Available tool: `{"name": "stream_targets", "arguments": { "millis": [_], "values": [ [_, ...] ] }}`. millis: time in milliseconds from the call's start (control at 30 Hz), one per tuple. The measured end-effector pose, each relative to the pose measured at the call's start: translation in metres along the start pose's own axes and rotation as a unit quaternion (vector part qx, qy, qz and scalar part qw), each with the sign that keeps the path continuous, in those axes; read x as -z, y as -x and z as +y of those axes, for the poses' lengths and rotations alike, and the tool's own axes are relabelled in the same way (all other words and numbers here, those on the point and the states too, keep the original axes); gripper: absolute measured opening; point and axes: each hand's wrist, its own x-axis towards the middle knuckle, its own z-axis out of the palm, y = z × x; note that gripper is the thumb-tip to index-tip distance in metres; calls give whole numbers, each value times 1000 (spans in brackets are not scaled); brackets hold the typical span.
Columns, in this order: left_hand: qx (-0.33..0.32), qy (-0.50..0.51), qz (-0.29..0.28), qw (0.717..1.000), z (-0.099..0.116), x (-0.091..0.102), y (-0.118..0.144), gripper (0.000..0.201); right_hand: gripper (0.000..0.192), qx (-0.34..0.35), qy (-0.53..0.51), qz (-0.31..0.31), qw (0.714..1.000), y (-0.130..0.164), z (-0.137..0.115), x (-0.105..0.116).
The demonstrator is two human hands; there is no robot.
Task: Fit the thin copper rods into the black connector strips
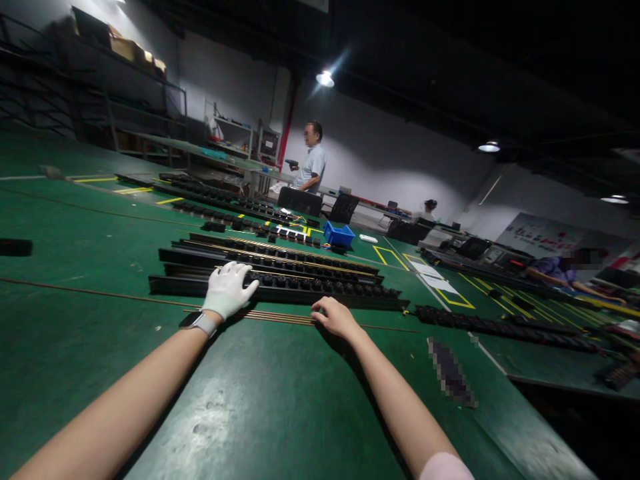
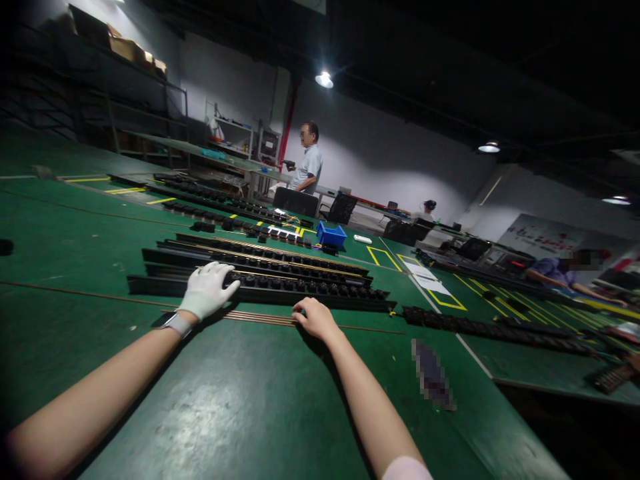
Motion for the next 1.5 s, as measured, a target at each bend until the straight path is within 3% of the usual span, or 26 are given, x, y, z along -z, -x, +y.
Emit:
{"name": "stream_targets", "arguments": {
  "millis": [200, 400, 500, 633, 833, 933, 1033, 1100, 1233, 1500],
  "values": [
    [-5, -3, 2, 1000, -1, -1, 0, 54, 8, -1, -21, -30, 999, -9, 2, -26],
    [-8, -3, 10, 1000, -3, -2, -1, 54, 9, 27, -14, -49, 998, -13, 6, -28],
    [-11, 3, 10, 1000, -4, -3, -1, 56, 16, 20, -16, -14, 1000, -2, 12, -17],
    [-1, 11, 6, 1000, -4, -3, -2, 55, 22, -6, -28, 13, 1000, 21, 30, 15],
    [4, 13, 1, 1000, -4, -4, -4, 55, 26, -78, -64, 40, 994, 58, 92, 63],
    [1, 12, -3, 1000, -5, -5, -5, 59, 43, -139, -139, 168, 966, 68, 133, 77],
    [7, 10, -18, 1000, -5, -6, -7, 65, 61, -181, -170, 319, 914, 69, 170, 80],
    [11, 9, -22, 1000, -5, -6, -8, 68, 65, -236, -169, 371, 882, 68, 189, 78],
    [3, 4, -18, 1000, -5, -5, -9, 67, 64, -318, -176, 388, 847, 66, 214, 66],
    [26, -7, -2, 1000, 6, -1, -7, 58, 58, -349, -191, 382, 835, 55, 238, 44]
  ]
}}
